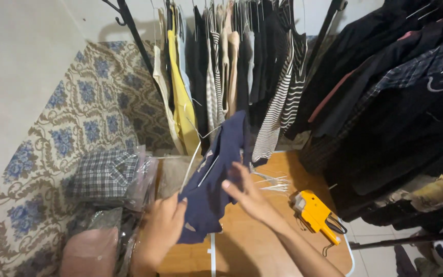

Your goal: Tagging a shirt with a tagging gun and hanging it on a clothing rack.

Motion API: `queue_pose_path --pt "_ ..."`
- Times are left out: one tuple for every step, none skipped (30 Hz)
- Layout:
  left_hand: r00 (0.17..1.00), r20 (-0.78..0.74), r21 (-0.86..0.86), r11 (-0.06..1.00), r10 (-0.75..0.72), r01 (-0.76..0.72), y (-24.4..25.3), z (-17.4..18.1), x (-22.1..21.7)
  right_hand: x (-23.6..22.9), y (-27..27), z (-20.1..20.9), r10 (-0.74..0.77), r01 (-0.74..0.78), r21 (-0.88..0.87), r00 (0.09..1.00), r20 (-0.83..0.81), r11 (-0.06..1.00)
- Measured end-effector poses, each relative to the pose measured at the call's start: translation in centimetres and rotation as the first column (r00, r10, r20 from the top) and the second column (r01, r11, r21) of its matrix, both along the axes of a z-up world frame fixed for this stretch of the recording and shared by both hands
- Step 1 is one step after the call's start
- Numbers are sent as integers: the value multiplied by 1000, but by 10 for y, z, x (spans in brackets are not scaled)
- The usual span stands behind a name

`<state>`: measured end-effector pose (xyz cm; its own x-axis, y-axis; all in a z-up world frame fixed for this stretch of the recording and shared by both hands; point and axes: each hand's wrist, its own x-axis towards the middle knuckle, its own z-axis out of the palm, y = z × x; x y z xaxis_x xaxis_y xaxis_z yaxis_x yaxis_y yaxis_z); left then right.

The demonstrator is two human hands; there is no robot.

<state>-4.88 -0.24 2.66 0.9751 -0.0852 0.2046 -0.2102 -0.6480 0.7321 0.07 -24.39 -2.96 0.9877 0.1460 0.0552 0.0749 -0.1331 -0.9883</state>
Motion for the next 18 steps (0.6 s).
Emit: queue_pose_path --pt "1000 3 0 1000 2 -2 -9 -1 -2 -5 8 7 2 -2 0 1000 3 1000" --pt "1000 -17 7 1000 9 -9 -19 -3 -3 -10 16 15 91 -92 31 996 18 995" --pt "999 -40 14 1000 17 -17 -28 -5 -5 -15 23 21 180 -182 60 983 33 982" --pt "999 -40 14 1000 19 -19 -38 -5 -9 -15 29 22 182 -184 59 983 33 981" --pt "998 -63 10 1000 14 -13 -46 -3 -11 -14 36 24 177 -183 60 980 88 981" --pt "996 -87 6 1000 8 -7 -55 -2 -13 -12 43 26 171 -181 61 975 143 981" --pt "996 -83 4 1000 10 -9 -61 2 -16 -12 44 28 174 -184 59 974 146 981" --pt "994 -106 28 1000 1 3 -66 5 -20 -11 45 30 155 -166 49 973 173 985" --pt "992 -125 52 999 -7 14 -71 9 -22 -9 47 33 138 -149 39 969 205 988" --pt "993 -118 50 999 -5 11 -72 9 -20 -2 47 30 141 -152 37 967 211 988" --pt "995 -93 80 995 -46 53 -74 7 -20 2 47 26 139 -147 19 965 224 989" --pt "994 -70 110 989 -87 95 -75 6 -19 6 47 22 137 -142 2 962 236 990" --pt "994 -70 109 990 -88 95 -70 3 -14 4 45 31 137 -141 0 962 236 990" --pt "982 -8 108 976 -188 188 -64 1 -9 3 44 41 121 -110 -65 970 210 992" --pt "958 53 111 955 -283 276 -59 -2 -5 0 43 51 106 -82 -132 977 184 988" --pt "958 52 109 955 -282 276 -53 13 -5 -1 41 57 108 -84 -134 977 182 987" --pt "921 -22 63 919 -388 388 -46 29 -4 -2 39 63 92 -57 -198 981 169 979" --pt "867 -89 10 870 -490 493 -40 45 -3 -2 37 70 75 -31 -261 985 158 965"
